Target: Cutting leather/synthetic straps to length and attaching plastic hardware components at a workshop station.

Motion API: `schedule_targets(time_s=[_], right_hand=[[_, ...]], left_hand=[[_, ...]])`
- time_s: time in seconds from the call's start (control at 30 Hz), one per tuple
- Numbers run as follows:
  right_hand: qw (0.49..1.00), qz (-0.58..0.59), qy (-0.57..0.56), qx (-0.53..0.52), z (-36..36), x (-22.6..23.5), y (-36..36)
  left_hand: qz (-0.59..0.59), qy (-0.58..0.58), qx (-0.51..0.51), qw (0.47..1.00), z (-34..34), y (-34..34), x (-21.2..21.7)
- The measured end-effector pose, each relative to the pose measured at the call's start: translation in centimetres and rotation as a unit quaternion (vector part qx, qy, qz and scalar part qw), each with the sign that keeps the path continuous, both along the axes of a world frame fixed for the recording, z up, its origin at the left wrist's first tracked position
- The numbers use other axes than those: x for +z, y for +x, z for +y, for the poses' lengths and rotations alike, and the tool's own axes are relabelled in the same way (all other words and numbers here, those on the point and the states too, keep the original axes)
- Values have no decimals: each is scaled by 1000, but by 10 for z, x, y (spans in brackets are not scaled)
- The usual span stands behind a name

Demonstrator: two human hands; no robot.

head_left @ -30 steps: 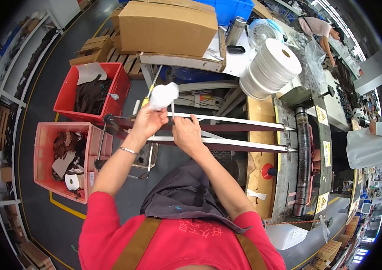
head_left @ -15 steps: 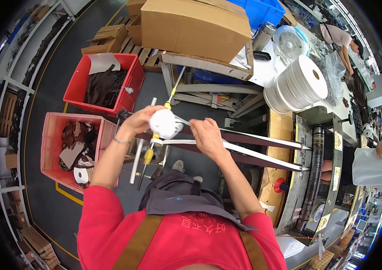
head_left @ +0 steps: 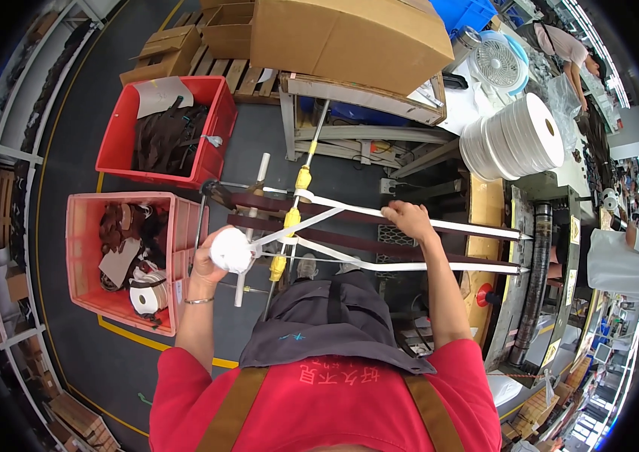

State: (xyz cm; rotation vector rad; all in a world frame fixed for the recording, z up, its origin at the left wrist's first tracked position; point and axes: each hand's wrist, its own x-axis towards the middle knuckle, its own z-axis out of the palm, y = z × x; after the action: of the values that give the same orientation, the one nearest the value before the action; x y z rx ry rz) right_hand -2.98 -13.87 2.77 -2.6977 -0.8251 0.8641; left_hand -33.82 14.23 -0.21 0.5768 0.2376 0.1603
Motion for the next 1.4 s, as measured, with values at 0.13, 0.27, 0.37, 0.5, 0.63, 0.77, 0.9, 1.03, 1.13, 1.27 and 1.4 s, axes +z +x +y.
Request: schedule_targets(time_s=[0.13, 0.27, 0.37, 0.5, 0.63, 0.77, 0.9, 1.03, 1.13, 1.27, 1.4], right_hand=[[999, 27, -26, -12, -24, -20, 19], [995, -14, -80, -60, -54, -28, 38], [978, -137, -143, -60, -68, -28, 42], [971, -159, -152, -94, -75, -26, 49], [951, -258, -168, -19, -68, -20, 46], [971, -118, 206, 32, -35, 27, 0], [962, -90, 164, 197, -45, 31, -65], [963, -188, 6, 192, -67, -1, -60], [959, -249, -30, 130, -95, -35, -32], [953, -282, -55, 96, -115, -57, -16], [955, -275, -86, 65, -116, -51, -11]], left_hand=[[-12, 8, 13, 1000, -2, 10, 10], [9, 10, 61, 998, -4, 23, 4], [13, -6, 36, 999, 3, 29, 18], [31, -78, 120, 989, 26, 27, 18], [-26, -6, 123, 992, 41, 28, 29], [-18, 47, 89, 995, 35, 39, 42], [14, 56, 175, 983, 30, 58, 57], [-98, -73, 91, 988, 49, 59, 56], [-8, -36, 51, 998, 58, 55, 60], [250, 263, -4, 932, 45, 63, 65], [266, 325, -97, 902, 58, 50, 60]])
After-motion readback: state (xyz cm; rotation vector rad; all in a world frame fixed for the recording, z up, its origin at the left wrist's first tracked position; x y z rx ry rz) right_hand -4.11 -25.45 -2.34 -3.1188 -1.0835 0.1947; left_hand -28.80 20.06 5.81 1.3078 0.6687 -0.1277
